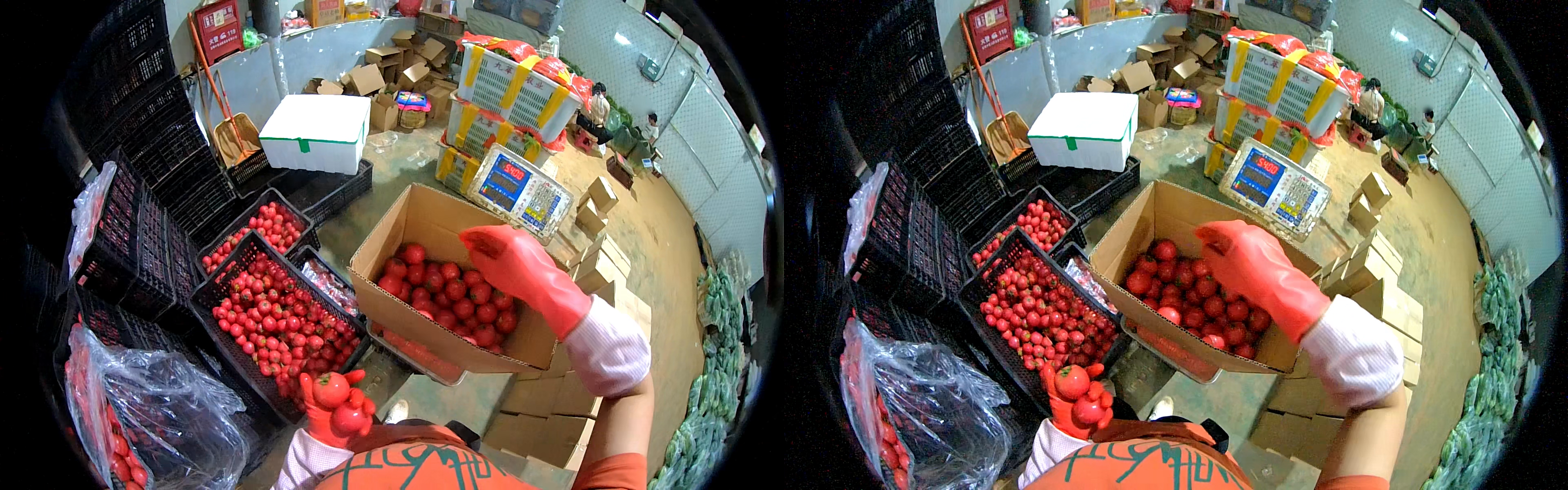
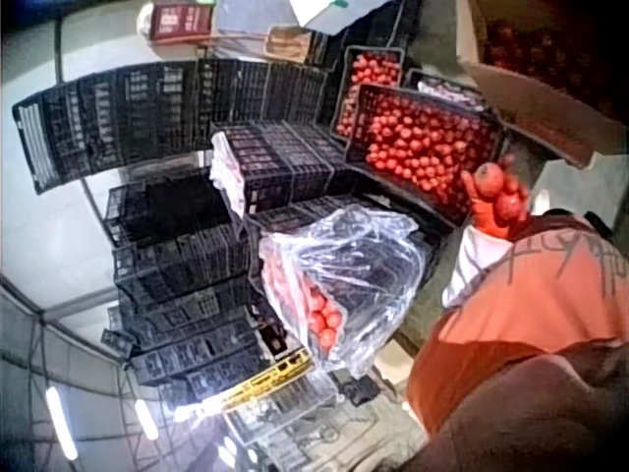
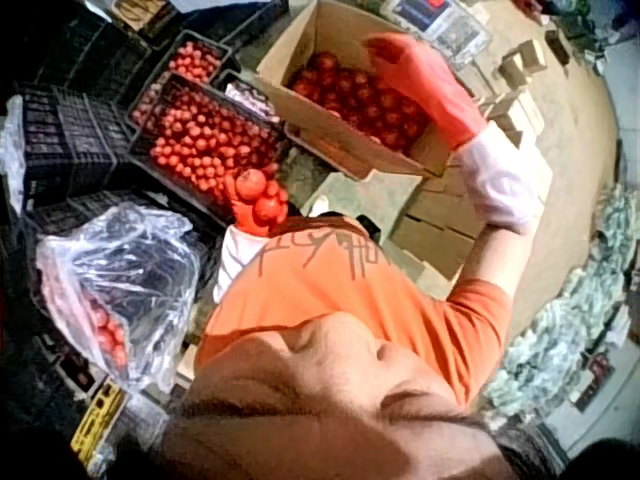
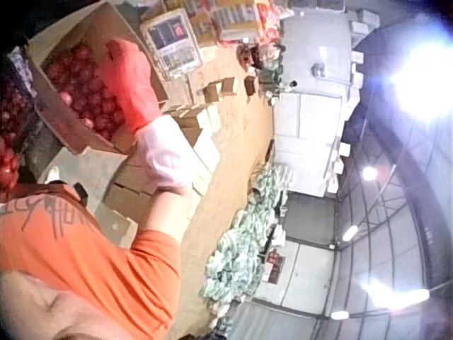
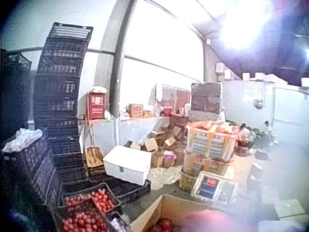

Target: The person sorts tomatoes by hand into cardboard boxes, picking them from a black plastic crate and placing them into boxes.

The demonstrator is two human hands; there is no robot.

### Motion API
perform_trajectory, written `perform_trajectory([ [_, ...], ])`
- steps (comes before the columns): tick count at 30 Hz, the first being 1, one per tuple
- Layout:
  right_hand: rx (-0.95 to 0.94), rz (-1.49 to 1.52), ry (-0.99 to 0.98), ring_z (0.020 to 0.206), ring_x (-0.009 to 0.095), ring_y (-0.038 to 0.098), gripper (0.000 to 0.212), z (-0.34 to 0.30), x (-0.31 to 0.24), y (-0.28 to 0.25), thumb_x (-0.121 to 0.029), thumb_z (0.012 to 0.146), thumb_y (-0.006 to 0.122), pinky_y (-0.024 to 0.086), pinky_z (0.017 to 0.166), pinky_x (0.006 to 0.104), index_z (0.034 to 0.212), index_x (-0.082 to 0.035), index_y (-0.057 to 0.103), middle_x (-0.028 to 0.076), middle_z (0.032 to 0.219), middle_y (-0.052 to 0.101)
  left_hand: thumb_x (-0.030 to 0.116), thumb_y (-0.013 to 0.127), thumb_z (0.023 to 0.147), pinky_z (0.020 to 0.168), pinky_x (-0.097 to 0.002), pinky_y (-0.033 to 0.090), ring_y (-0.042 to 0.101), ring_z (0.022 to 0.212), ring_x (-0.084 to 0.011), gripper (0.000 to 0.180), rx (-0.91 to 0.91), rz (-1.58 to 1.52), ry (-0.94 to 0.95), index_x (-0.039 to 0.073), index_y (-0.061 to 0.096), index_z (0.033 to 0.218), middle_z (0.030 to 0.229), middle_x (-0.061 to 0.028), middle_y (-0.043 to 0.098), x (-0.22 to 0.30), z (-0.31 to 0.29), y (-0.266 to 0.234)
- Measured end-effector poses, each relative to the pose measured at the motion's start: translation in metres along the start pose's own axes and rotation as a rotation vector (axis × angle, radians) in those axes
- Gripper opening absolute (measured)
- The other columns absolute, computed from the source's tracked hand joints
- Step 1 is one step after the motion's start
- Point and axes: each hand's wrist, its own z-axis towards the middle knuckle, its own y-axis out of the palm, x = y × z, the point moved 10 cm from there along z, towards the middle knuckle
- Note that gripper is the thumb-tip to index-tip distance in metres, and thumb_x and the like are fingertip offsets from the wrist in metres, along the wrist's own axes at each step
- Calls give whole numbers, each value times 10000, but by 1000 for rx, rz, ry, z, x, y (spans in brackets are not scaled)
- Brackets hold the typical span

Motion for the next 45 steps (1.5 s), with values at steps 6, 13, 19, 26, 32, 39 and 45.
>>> perform_trajectory([
  [6,-730,-626,281,1033,370,632,404,-24,121,133,-133,757,629,516,856,433,1159,-98,610,182,1080,666,848,349,790,340,-400,427,575,550,-298,970,172,195,90,13,542,1242,674,-81,578,40,-4,-35],
  [13,-627,-461,354,986,387,635,414,-12,127,137,-162,688,664,521,781,450,1096,-114,608,170,1023,669,888,399,726,332,-412,432,623,594,-293,799,391,202,33,109,576,704,679,-67,605,90,19,-56],
  [19,-617,-643,391,921,405,653,466,-22,156,183,-236,812,599,546,755,462,1256,-134,504,219,1031,652,837,355,800,340,-381,444,632,579,-289,881,430,353,-16,47,588,1112,660,-74,609,146,54,-42],
  [26,-656,-470,563,1055,377,613,528,-3,108,164,-274,804,630,513,867,440,1302,-145,514,196,1115,640,817,321,830,416,-398,512,662,640,-318,954,144,352,-64,-13,515,1258,713,-118,644,166,81,-13],
  [32,-565,-50,41,1051,390,593,564,25,66,178,-302,733,695,485,873,431,1257,-133,570,220,1162,608,856,357,782,527,-392,535,642,616,-298,989,164,509,-58,2,545,1244,690,-109,642,133,86,-30],
  [39,-644,-154,177,1200,316,514,547,27,84,208,-210,724,703,414,985,381,1255,-141,593,162,1310,535,885,405,720,620,-400,530,637,696,-318,1002,130,116,-217,82,518,1308,858,-132,670,69,74,4],
  [45,-503,629,458,899,234,611,454,27,-7,96,-212,768,732,513,794,355,1173,-60,592,95,971,634,838,387,785,830,-558,518,485,1203,-467,1012,-309,-234,-328,102,314,1476,1433,-257,380,58,64,32],
])
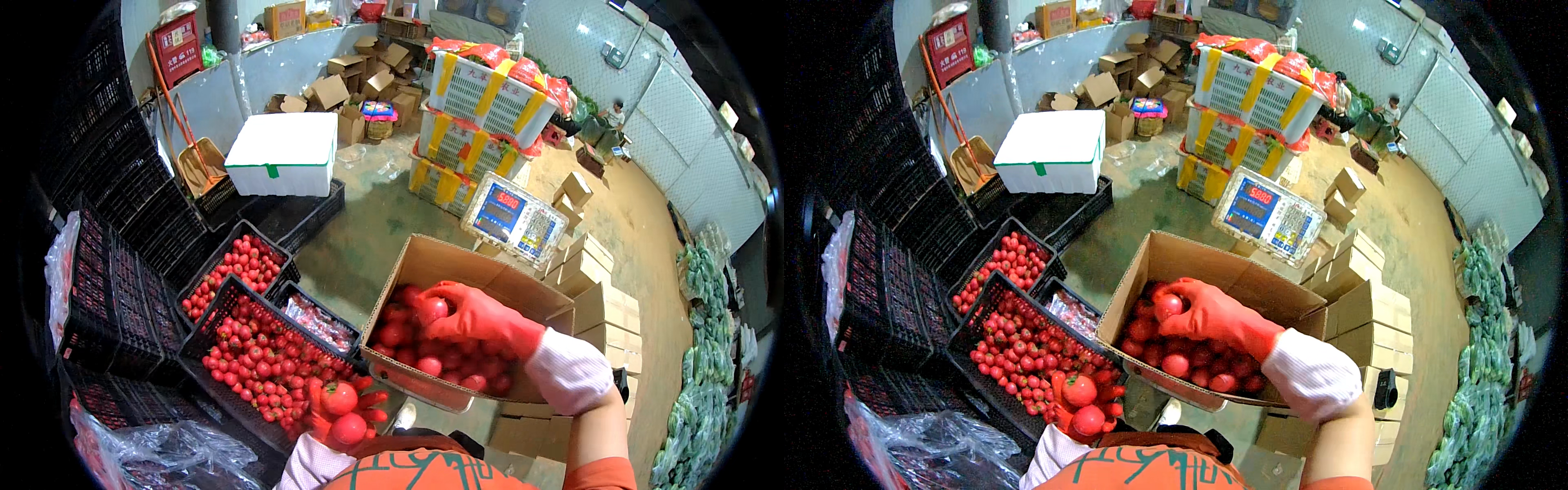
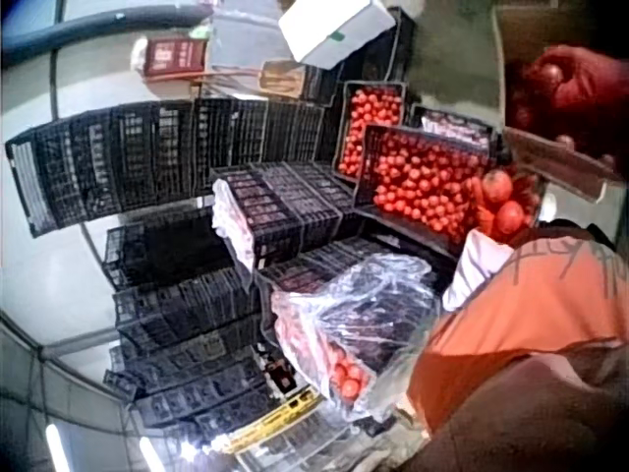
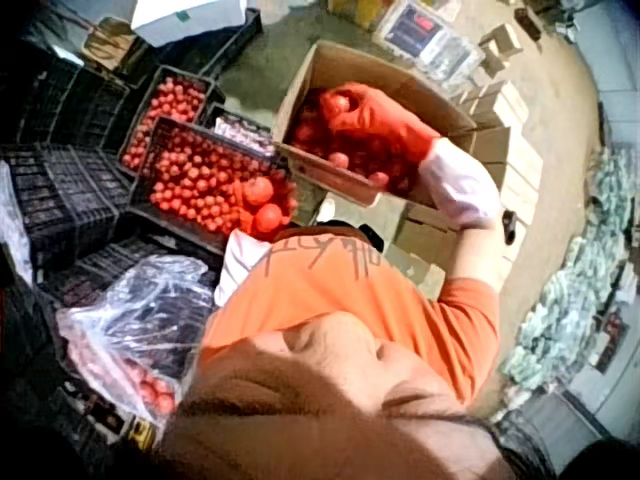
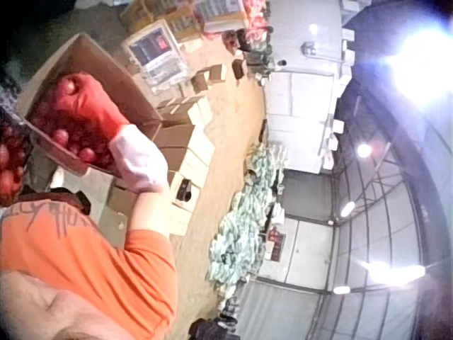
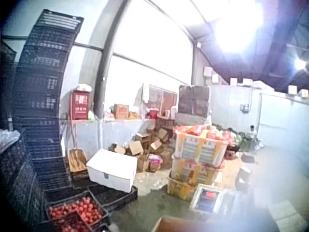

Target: The person sorts tomatoes by hand into cardboard boxes, picking them from a black plastic crate and placing them into boxes.

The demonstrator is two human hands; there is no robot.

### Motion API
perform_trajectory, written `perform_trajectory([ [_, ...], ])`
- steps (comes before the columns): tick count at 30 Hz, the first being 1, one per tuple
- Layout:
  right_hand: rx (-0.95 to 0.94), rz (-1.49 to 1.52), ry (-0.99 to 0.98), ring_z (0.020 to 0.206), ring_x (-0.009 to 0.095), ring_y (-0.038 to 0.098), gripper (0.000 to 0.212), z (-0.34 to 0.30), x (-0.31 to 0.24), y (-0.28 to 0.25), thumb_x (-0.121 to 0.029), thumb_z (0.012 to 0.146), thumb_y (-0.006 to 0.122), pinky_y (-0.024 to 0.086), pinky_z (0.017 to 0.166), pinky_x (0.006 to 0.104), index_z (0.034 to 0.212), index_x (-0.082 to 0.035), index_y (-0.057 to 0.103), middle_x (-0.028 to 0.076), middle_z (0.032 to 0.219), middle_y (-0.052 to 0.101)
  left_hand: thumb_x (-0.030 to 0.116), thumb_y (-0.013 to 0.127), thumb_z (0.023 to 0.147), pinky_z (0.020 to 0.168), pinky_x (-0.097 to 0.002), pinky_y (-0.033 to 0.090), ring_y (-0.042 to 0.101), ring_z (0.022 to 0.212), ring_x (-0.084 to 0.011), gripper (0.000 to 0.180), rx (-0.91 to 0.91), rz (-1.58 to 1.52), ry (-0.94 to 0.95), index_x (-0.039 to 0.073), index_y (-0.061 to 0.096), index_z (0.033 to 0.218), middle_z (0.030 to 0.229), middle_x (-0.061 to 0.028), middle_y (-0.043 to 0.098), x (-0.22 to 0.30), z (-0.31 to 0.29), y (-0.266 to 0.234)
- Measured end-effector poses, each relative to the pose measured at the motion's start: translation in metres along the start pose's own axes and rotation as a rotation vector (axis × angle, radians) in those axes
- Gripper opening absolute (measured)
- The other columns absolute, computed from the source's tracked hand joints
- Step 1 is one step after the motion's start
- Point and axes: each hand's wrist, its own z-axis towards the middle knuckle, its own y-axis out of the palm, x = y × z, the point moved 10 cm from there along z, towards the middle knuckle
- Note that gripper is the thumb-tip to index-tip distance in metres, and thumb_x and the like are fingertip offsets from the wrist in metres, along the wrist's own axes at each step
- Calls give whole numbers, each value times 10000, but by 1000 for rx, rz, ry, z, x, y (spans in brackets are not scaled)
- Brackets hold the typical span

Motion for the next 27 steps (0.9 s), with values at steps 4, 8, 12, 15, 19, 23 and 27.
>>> perform_trajectory([
  [4,-52,-35,-224,1033,286,590,514,-41,-75,35,-216,761,756,496,891,378,1219,-65,580,137,1123,589,780,406,833,919,-576,472,300,1367,-487,956,-155,-82,28,135,241,1519,1564,-234,167,-12,15,39],
  [8,-174,-377,-591,1162,337,550,616,-58,-101,105,-267,752,743,497,899,390,1305,-96,534,133,1370,460,772,411,834,929,-551,472,338,1332,-474,902,-141,27,112,146,278,1470,1510,-212,232,-19,29,61],
  [12,-282,-672,-519,900,381,646,679,-48,-85,158,-299,774,686,537,728,445,1375,-122,425,135,1427,400,788,391,825,939,-548,464,382,1293,-442,858,-32,137,187,157,327,1402,1440,-186,302,-11,20,47],
  [15,-240,-698,-675,875,388,656,727,-44,-81,166,-338,782,685,538,702,473,1409,-135,378,177,1455,361,800,376,819,946,-545,458,415,1264,-418,830,47,188,248,164,363,1351,1387,-167,355,-1,8,31],
  [19,-208,-732,-861,863,400,647,744,-40,-82,198,-310,714,744,550,646,458,1333,-63,416,213,1293,463,817,356,810,955,-542,450,458,1225,-385,800,111,220,340,175,412,1284,1316,-141,426,13,-13,19],
  [23,-253,-1054,-582,799,411,665,743,-33,-86,203,-399,797,699,544,610,482,1415,-155,367,227,1437,402,833,336,801,965,-539,442,502,1186,-353,779,145,251,412,185,461,1216,1246,-115,497,21,-28,7],
  [27,-104,-865,-685,889,390,663,645,-51,-127,175,-245,745,773,557,712,406,1314,-98,508,229,1348,505,849,316,792,974,-536,433,545,1147,-321,769,147,262,519,195,509,1148,1175,-88,567,36,-58,-13],
])
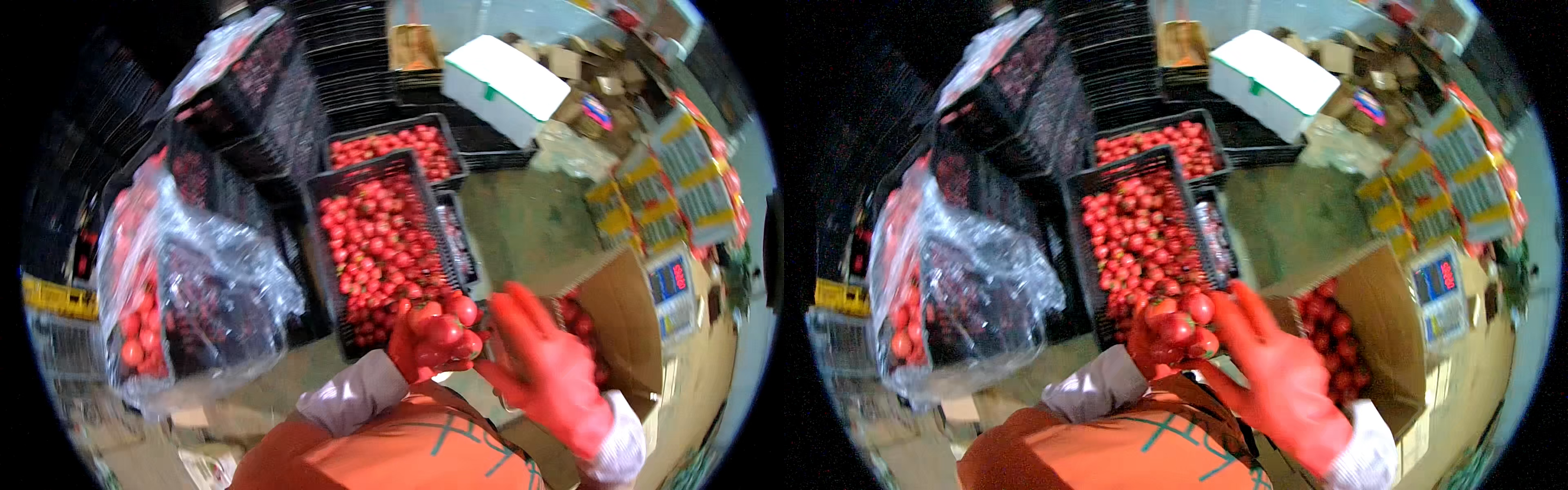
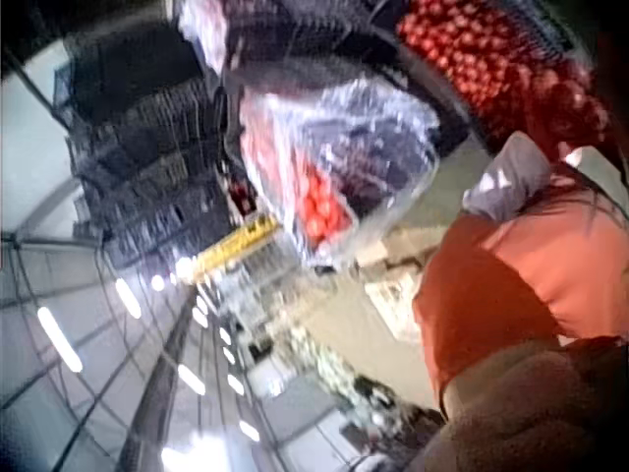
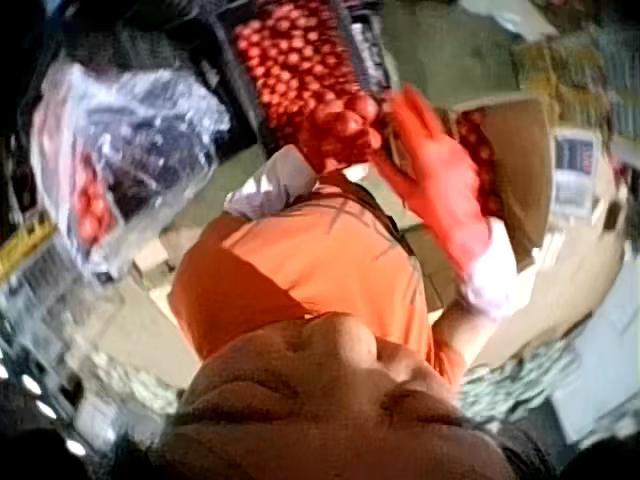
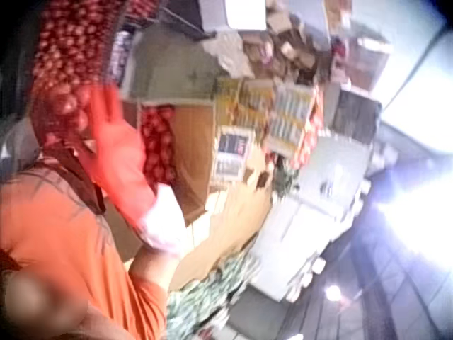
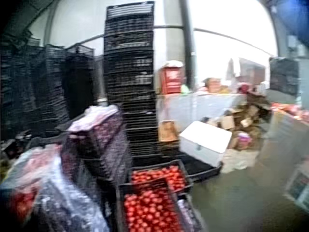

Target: The person sorts tomatoes by hand into cardboard boxes, picking them from a black plastic crate and placing them into boxes.

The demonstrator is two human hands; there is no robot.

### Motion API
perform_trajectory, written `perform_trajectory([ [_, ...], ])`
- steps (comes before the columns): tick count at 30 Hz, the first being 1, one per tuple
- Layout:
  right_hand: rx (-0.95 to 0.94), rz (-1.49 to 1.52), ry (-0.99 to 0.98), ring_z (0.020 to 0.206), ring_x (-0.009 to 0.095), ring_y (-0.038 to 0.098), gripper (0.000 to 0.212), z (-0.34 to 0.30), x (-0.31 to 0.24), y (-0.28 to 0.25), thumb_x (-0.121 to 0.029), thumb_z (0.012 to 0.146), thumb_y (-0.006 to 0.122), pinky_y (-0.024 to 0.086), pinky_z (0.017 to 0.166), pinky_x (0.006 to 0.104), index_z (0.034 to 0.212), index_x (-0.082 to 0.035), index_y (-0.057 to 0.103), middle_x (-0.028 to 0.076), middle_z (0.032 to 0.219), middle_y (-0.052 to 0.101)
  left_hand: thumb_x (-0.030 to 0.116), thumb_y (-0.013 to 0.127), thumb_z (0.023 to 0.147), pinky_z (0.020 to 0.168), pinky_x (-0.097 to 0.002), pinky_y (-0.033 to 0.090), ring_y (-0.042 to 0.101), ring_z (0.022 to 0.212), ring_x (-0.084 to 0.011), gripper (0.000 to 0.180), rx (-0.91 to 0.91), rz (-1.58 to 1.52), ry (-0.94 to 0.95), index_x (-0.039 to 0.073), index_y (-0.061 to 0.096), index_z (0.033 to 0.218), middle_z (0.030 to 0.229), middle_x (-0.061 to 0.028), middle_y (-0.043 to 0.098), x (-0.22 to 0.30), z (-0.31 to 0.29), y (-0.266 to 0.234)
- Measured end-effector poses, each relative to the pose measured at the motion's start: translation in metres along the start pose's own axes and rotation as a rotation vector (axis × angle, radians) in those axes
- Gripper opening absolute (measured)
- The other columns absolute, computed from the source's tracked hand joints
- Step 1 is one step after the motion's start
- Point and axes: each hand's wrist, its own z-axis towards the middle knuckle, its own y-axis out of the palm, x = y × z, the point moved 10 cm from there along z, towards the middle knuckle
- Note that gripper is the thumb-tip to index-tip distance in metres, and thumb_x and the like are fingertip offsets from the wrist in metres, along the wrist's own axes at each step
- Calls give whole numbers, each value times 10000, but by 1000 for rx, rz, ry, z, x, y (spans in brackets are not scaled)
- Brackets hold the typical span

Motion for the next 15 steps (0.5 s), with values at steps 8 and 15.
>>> perform_trajectory([
  [8,447,440,486,981,200,634,505,-108,106,-49,68,883,545,489,886,303,1377,49,443,169,1336,536,633,401,916,892,-513,509,594,1093,-332,687,523,-35,418,79,530,1302,1283,-126,579,85,-49,-192],
  [15,862,68,1000,950,187,630,366,-309,210,-81,-150,961,576,514,832,299,1274,39,551,134,1228,621,430,512,963,870,-445,536,629,1048,-326,475,754,472,369,30,571,1213,1165,-186,640,125,-31,-233],
])
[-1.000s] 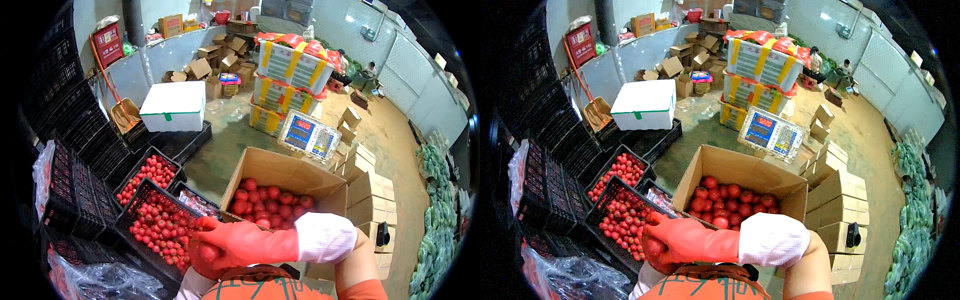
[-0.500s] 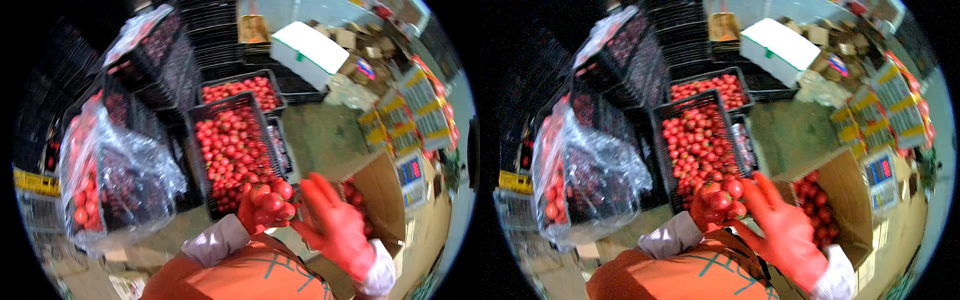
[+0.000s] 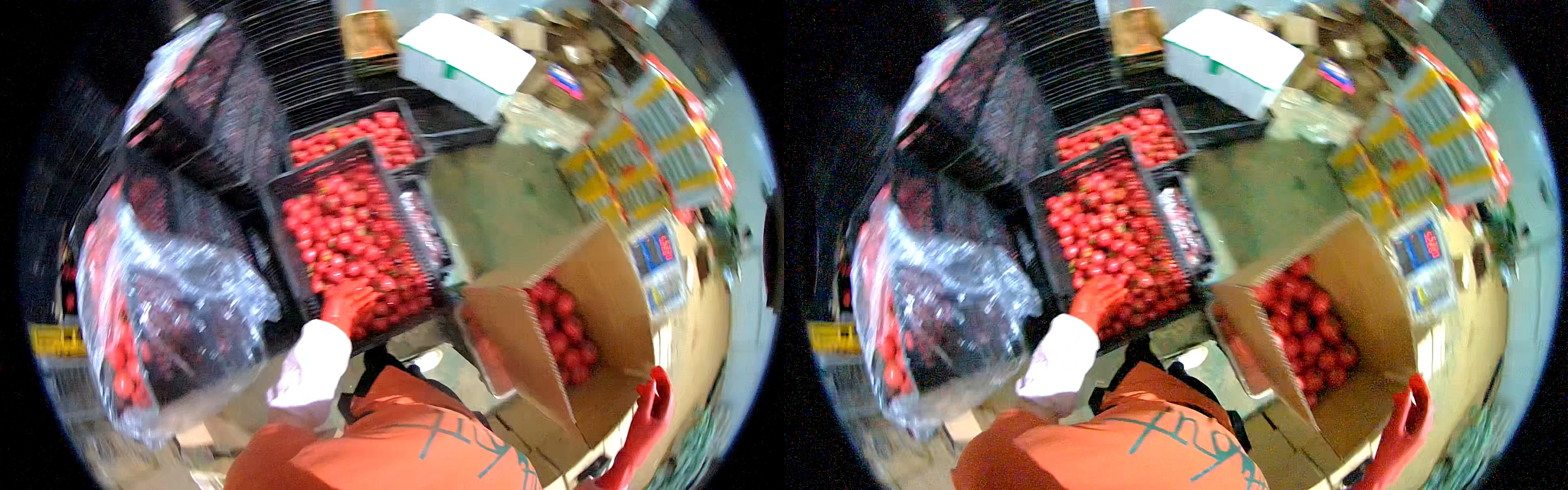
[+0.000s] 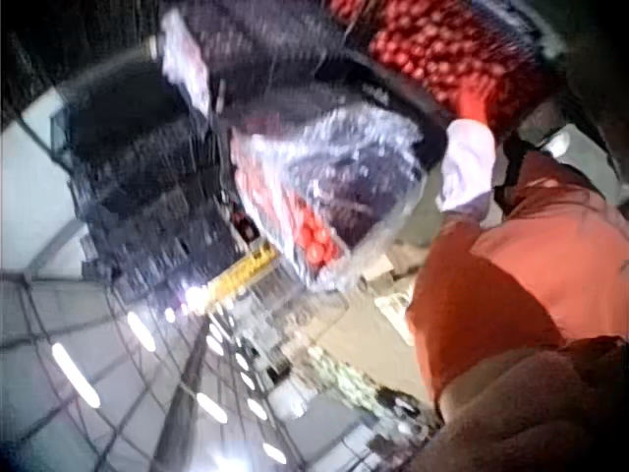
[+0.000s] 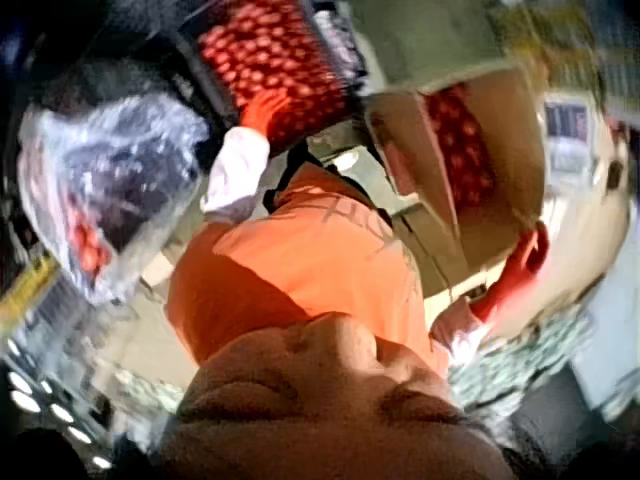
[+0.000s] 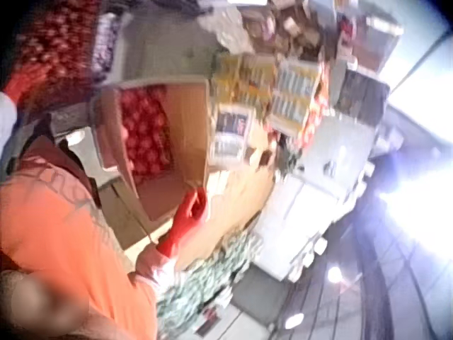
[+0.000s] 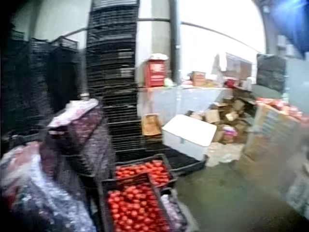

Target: The person sorts tomatoes by hand into cardboard boxes, picking them from a black plastic crate and placing them into boxes.

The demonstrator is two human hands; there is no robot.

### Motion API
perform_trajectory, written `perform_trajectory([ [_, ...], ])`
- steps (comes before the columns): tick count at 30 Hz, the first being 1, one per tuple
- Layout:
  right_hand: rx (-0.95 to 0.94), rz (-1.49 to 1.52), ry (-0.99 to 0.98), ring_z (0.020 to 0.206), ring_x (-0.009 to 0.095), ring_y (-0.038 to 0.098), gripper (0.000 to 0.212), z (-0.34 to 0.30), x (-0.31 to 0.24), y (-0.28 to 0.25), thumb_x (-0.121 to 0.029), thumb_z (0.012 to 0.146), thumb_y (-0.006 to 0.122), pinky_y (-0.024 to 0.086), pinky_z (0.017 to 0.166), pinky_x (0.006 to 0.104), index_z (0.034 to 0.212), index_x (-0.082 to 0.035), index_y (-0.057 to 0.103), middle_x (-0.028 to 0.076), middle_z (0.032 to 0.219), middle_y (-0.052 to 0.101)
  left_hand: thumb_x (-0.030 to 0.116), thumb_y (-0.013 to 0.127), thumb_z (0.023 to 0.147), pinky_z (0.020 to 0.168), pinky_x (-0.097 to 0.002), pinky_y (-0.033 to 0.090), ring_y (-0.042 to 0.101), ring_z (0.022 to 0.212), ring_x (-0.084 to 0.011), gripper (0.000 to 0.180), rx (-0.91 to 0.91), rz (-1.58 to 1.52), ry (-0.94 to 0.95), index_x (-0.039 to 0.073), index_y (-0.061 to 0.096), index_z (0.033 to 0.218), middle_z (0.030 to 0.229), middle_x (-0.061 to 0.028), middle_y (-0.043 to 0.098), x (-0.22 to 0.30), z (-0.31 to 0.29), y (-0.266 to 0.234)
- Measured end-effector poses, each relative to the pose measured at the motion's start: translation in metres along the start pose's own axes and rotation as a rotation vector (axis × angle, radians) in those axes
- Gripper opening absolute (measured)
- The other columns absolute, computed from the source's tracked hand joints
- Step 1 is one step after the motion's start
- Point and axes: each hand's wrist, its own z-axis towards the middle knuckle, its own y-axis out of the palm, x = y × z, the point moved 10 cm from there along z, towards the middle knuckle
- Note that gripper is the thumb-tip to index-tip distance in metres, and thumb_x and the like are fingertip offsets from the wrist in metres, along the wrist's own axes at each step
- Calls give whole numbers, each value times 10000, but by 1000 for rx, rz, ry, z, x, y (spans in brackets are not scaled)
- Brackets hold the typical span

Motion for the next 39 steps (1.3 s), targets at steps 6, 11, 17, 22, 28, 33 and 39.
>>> perform_trajectory([
  [6,-254,-168,569,481,172,596,524,-36,78,-9,-457,862,676,457,460,287,859,66,650,135,707,669,533,466,968,709,-285,538,653,804,-169,563,-645,763,15,35,565,1209,893,-105,660,90,-88,286],
  [11,-548,0,703,498,183,621,490,-47,97,17,-456,860,678,475,456,297,769,24,640,119,616,651,635,612,826,679,-381,487,637,736,-273,675,-909,1738,488,-38,668,846,777,-198,635,89,-126,451],
  [17,-623,-231,634,489,204,616,489,-39,74,36,-435,784,677,487,473,339,676,41,639,127,592,620,564,641,763,595,-453,496,649,595,-344,651,-995,2371,431,-72,643,625,573,-221,588,24,-109,491],
  [22,-507,-90,550,537,255,640,373,-48,88,39,-297,778,592,500,510,373,752,67,667,172,608,619,255,661,829,507,-381,464,639,578,-242,305,-929,1925,260,-49,685,836,636,-117,647,40,-91,479],
  [28,-389,-41,710,539,251,645,370,-130,81,18,-283,806,573,499,515,372,775,73,666,189,636,636,150,650,878,568,-264,469,603,658,-104,206,-1088,1921,344,-48,701,908,764,-56,684,30,-81,477],
  [33,-288,120,967,507,213,612,360,-251,87,-12,-290,815,607,486,495,359,759,61,660,152,623,618,78,657,865,626,-264,485,612,701,-108,139,-1394,1805,155,-35,688,941,830,-54,696,-16,-159,497],
  [39,-80,261,1272,513,205,597,374,-449,74,-63,-334,813,628,478,495,343,772,35,674,115,612,611,34,723,794,564,-275,454,565,666,-90,153,-1766,1708,330,21,592,869,782,-39,648,-82,-275,479],
])
